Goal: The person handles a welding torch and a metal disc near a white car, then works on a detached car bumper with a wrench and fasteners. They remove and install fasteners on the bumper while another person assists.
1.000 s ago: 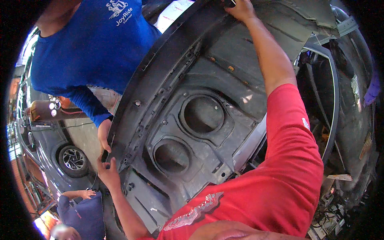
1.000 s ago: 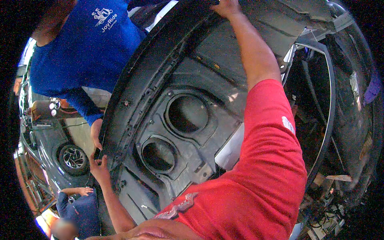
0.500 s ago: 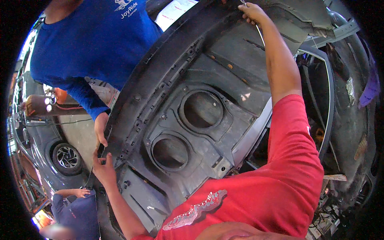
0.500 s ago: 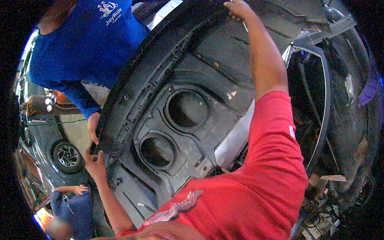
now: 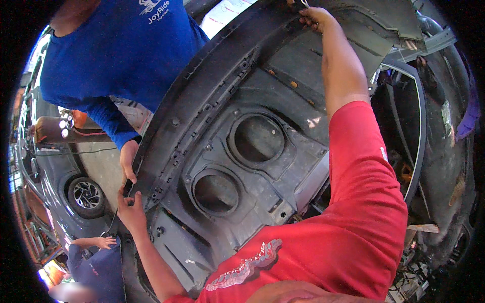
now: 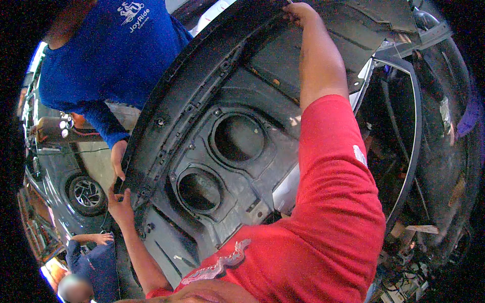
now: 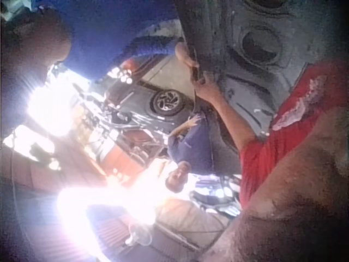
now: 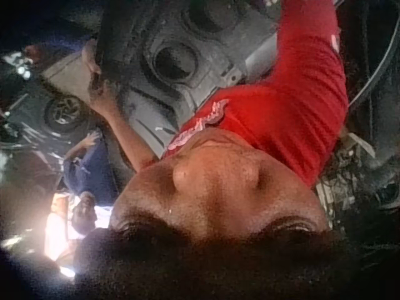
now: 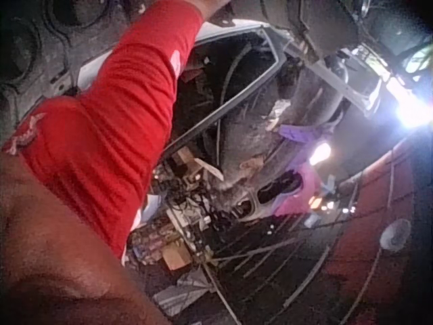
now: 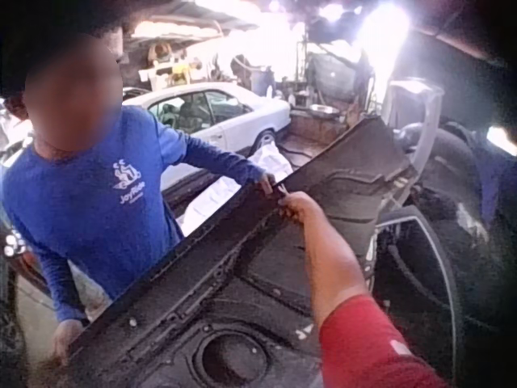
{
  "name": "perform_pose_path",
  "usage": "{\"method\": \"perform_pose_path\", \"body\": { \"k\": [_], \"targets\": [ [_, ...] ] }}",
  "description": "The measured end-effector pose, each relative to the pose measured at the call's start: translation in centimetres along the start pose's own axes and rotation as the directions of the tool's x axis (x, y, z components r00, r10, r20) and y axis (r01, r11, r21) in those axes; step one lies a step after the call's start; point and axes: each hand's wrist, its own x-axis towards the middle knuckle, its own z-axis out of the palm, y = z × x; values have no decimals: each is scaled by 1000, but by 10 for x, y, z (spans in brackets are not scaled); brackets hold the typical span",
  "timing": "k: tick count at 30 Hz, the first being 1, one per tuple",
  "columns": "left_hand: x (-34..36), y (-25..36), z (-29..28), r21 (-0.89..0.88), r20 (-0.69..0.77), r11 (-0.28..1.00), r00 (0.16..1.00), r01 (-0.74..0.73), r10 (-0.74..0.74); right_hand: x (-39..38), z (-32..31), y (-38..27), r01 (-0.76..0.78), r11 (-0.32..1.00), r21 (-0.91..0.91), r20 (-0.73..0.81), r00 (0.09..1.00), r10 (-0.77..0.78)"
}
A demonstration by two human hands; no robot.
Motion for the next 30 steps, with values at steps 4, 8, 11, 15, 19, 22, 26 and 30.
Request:
{"method": "perform_pose_path", "body": {
  "k": [4, 8, 11, 15, 19, 22, 26, 30],
  "targets": [
    [0, 4, -2, 3, 5, 1000, 1000, 1, -1, -1, -6, 0, -110, 994, 9, 53, 993, 109],
    [0, 5, -4, 31, 14, 999, 1000, 10, -11, 0, -4, 3, -36, 999, 10, 13, 999, 36],
    [1, 2, -2, 38, -4, 999, 1000, -10, 11, -3, 0, 0, 13, 999, -35, -4, 1000, -13],
    [2, -1, 0, -18, -16, 1000, 1000, 2, -3, -27, 10, -14, 176, 892, -417, -143, 956, -255],
    [1, 0, -1, 1, 11, 998, 998, 59, -59, -64, 40, -26, 168, 541, -824, -252, 747, -615],
    [0, 1, -1, -6, 20, 998, 998, 64, -63, -77, 72, -30, -10, 547, -837, -375, 738, -560],
    [-1, 1, -2, 32, -2, 999, 1000, 11, -11, -83, 79, -31, 26, 557, -830, -387, 691, -610],
    [3, 3, -2, -4, 25, 999, 999, 47, -47, -100, 61, -42, 119, 556, -823, -326, 702, -633]
  ]
}}
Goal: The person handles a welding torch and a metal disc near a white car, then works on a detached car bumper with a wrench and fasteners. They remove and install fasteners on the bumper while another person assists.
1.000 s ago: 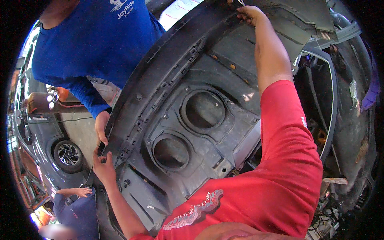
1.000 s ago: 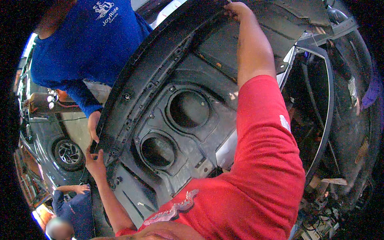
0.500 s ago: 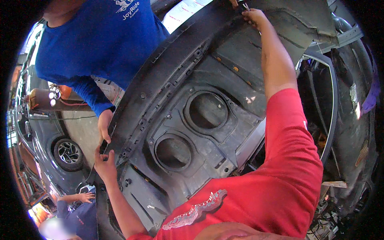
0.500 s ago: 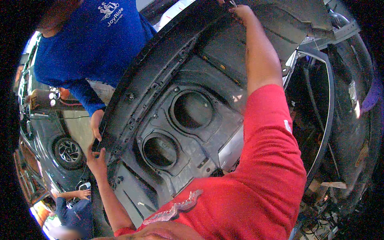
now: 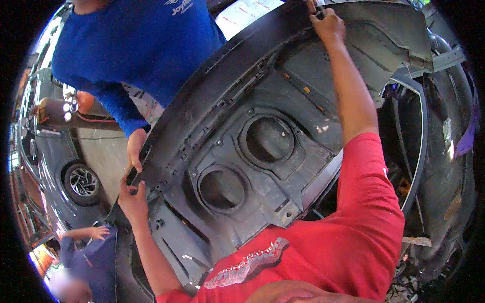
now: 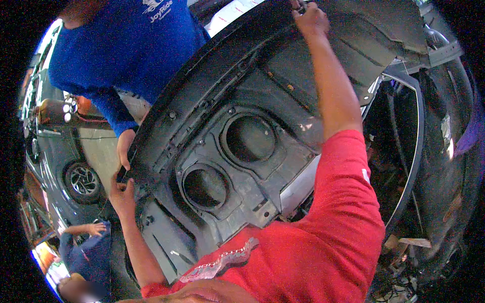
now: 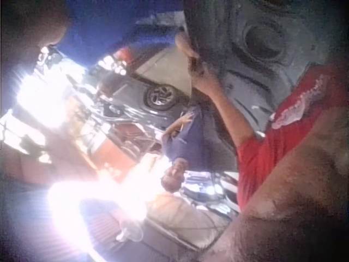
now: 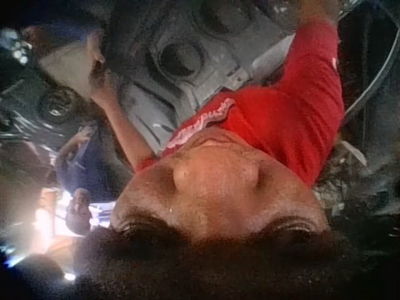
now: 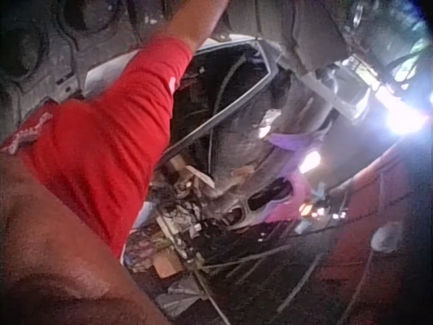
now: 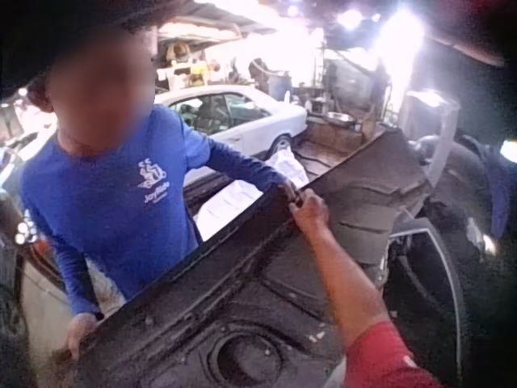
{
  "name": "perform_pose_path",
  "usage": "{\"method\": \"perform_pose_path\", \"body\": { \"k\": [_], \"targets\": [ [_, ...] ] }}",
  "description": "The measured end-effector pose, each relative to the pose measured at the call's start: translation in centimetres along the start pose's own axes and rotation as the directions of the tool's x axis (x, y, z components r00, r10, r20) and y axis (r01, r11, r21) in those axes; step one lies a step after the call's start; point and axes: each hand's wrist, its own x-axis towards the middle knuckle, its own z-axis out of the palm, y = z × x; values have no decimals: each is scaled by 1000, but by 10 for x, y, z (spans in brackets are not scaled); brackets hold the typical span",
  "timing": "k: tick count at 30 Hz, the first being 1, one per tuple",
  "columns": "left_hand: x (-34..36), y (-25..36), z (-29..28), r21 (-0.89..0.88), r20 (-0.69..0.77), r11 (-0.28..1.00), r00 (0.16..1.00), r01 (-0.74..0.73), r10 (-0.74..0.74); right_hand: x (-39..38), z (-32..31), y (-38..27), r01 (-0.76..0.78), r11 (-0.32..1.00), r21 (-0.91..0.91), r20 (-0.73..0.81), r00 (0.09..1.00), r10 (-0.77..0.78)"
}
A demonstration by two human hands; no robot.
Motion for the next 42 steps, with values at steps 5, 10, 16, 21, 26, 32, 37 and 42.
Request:
{"method": "perform_pose_path", "body": {
  "k": [5, 10, 16, 21, 26, 32, 37, 42],
  "targets": [
    [-8, -15, -8, -162, 56, 986, 998, 50, -42, 2, -67, 0, 245, 969, -41, 230, 946, -230],
    [-64, -74, -53, -150, 149, 979, 982, 140, -117, -41, -109, -44, 540, 824, 174, 389, 730, -561],
    [-143, -148, -88, -298, 331, 856, 887, 422, -322, -206, -163, -124, 408, 861, 304, 648, 573, -501],
    [-165, -184, -38, -227, 272, 921, 929, 317, -253, -348, -193, -218, 436, 745, 504, 719, 266, -642],
    [-147, -196, 10, -150, 243, 977, 964, 149, -110, -478, -200, -304, 581, 490, 650, 583, 33, -812],
    [-165, -212, -7, -479, 308, 865, 952, 150, 5, -571, -191, -353, 485, 504, 715, 547, 61, -835],
    [-213, -201, -59, -810, 460, 433, 887, 395, 52, -616, -226, -369, 230, 465, 855, 446, 130, -885],
    [-239, -175, -90, -792, 502, -213, 809, 572, 304, -640, -280, -369, 225, 484, 846, 464, 138, -875]
  ]
}}
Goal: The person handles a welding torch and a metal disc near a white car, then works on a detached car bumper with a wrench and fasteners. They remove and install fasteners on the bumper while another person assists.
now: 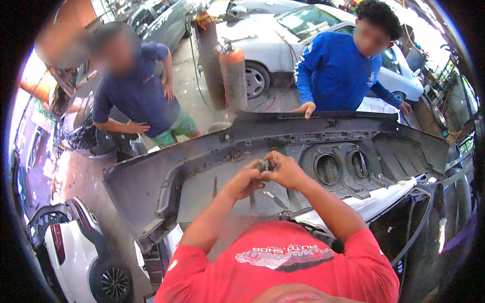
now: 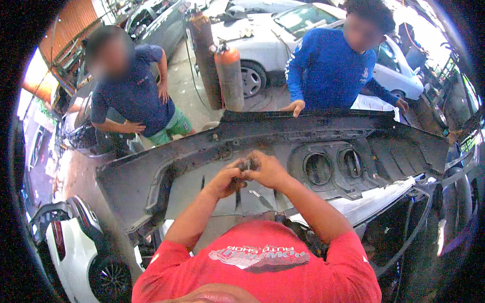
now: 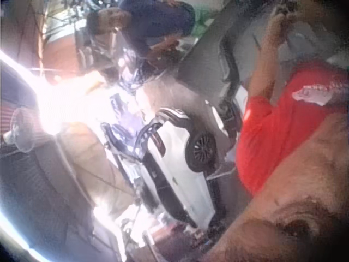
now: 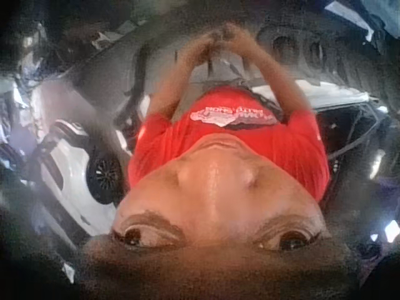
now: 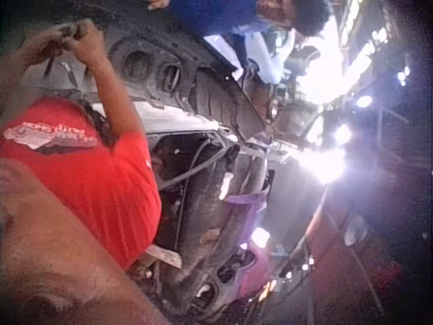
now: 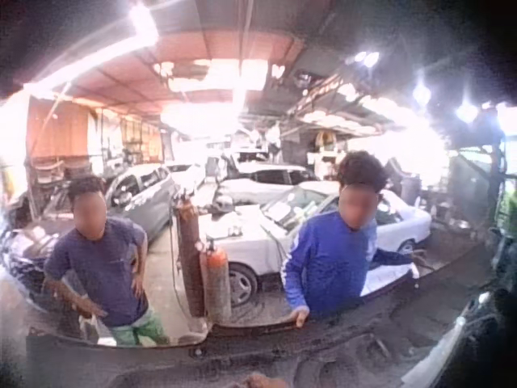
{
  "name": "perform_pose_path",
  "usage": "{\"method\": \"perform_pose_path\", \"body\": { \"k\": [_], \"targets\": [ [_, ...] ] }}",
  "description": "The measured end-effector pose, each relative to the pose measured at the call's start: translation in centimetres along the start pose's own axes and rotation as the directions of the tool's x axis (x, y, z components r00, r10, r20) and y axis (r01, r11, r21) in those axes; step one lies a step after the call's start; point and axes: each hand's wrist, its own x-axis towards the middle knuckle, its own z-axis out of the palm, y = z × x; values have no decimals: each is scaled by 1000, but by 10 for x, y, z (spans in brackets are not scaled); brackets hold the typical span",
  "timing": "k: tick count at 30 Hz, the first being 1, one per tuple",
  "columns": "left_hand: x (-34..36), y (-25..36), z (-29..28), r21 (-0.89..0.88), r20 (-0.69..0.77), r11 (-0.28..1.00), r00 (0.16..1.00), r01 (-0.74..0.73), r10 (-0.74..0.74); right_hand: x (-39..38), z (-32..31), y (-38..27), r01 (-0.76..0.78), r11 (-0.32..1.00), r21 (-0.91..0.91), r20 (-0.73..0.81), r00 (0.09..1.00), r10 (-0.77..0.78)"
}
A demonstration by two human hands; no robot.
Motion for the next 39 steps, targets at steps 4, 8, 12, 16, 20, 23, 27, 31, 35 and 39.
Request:
{"method": "perform_pose_path", "body": {
  "k": [4, 8, 12, 16, 20, 23, 27, 31, 35, 39],
  "targets": [
    [7, -7, 13, -349, 137, 930, 988, 118, -74, -23, -10, -20, 68, 963, -263, -38, 996, -80],
    [38, -12, 25, -291, 131, 952, 989, 97, -61, -38, -31, -20, 17, 937, -350, -186, 979, -87],
    [75, -1, 39, -106, 6, 994, 1000, 9, -8, -59, -81, 13, -287, 951, 115, -292, 906, 308],
    [124, 28, 67, 42, -111, 999, 994, -8, 13, -79, -146, 70, -279, 838, 469, -342, 817, 464],
    [179, 45, 118, 62, -63, 995, 995, -74, 77, -110, -195, 120, -289, 667, 687, -261, 758, 597],
    [231, 41, 164, 84, -170, 989, 976, -125, 138, -126, -230, 156, -266, 586, 765, -274, 690, 670],
    [294, 46, 191, 120, -169, 978, 967, -172, 191, -132, -262, 208, -120, 389, 914, -195, 709, 678],
    [317, 48, 198, 158, -266, 966, 934, -202, 239, -117, -267, 243, -43, 239, 970, -138, 711, 690],
    [325, 47, 191, 749, -202, 636, 849, -187, 488, -97, -251, 235, 48, -38, 998, -18, 821, 571],
    [340, 40, 159, 990, 136, -82, 624, -114, 770, -85, -217, 217, -196, 218, 956, 40, 825, 564]
  ]
}}
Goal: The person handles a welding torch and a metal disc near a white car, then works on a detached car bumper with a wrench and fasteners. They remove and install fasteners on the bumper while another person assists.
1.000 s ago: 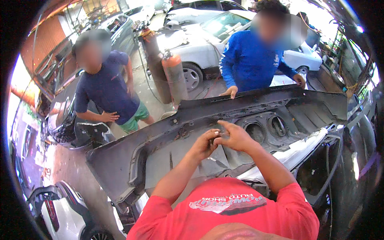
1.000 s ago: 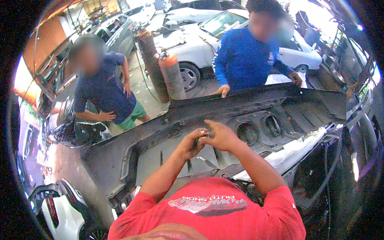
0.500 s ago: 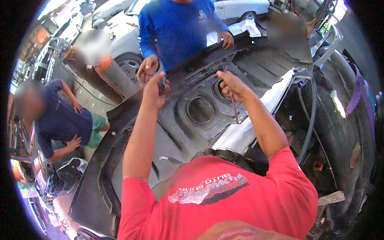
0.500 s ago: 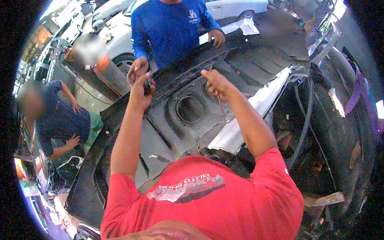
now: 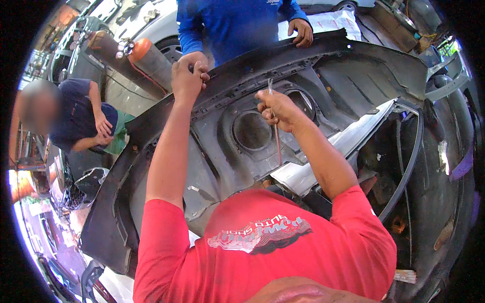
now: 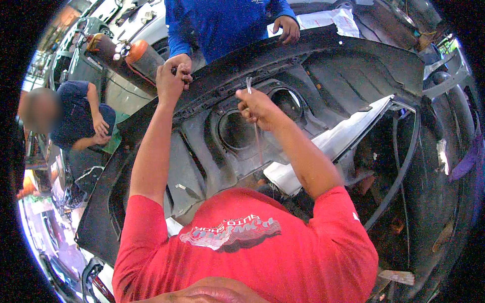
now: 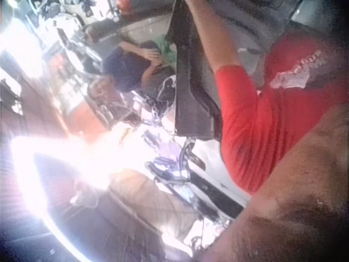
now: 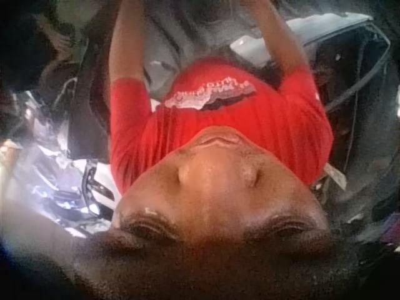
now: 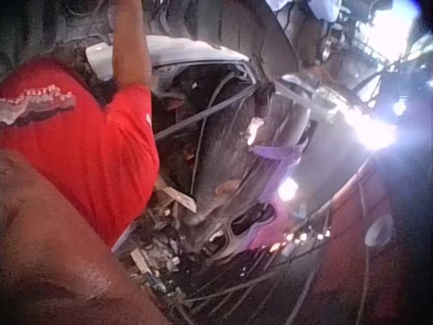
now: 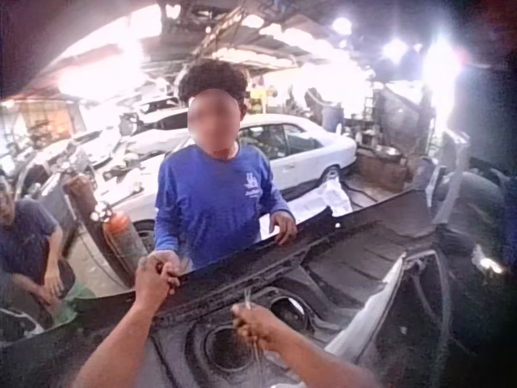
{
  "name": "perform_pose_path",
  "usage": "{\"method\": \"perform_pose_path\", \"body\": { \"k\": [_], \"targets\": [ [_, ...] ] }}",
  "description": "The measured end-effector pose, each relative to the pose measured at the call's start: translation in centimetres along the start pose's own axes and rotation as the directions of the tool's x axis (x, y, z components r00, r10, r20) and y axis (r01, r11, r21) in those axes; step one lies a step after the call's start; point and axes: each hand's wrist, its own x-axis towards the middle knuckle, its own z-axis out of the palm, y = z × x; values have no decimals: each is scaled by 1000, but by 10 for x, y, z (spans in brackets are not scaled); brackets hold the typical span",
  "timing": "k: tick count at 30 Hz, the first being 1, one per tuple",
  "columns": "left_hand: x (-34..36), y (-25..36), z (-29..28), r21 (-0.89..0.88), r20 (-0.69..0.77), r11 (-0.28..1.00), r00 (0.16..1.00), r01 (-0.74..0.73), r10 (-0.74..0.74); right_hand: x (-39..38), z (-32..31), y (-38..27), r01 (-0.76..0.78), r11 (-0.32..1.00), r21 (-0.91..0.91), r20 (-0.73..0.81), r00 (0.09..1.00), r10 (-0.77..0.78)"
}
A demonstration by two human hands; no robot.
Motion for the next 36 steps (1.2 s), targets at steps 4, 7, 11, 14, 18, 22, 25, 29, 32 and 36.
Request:
{"method": "perform_pose_path", "body": {
  "k": [4, 7, 11, 14, 18, 22, 25, 29, 32, 36],
  "targets": [
    [0, -24, 8, -206, 14, 979, 1000, -8, 12, 1, -9, -8, -27, 953, -302, -68, 998, 7],
    [-6, -23, -4, -474, 363, 792, 905, 385, -223, -9, -20, -31, 23, 946, -324, -16, 999, -30],
    [-17, -37, -62, -351, 157, 932, 987, 92, -38, -34, -7, -61, 11, 1000, -21, 191, 982, -7],
    [-29, -77, -134, -41, 20, 999, 1000, 24, -23, -53, 32, -43, -112, 984, 137, 269, 961, 72],
    [-52, -144, -213, 238, -33, 953, 983, 186, -183, -78, 102, 42, -414, 901, 127, 250, 893, 375],
    [-82, -203, -254, 432, 232, 860, 888, 271, -397, -76, 143, 80, -235, 926, -296, 328, 885, 330],
    [-84, -245, -265, 405, 469, 862, 740, 304, -481, -28, 168, 77, 277, 653, -705, 438, 894, 95],
    [-57, -292, -255, 389, 672, 801, 454, 456, -585, 43, 208, 78, 564, 21, -825, 562, 824, -72],
    [-60, -308, -245, 355, 723, 755, 350, 551, -596, 93, 252, 94, 543, -115, -831, 555, 822, -129],
    [-62, -309, -243, 227, 751, 695, 332, 682, -570, 132, 294, 128, 487, -163, -858, 508, 850, -135]
  ]
}}
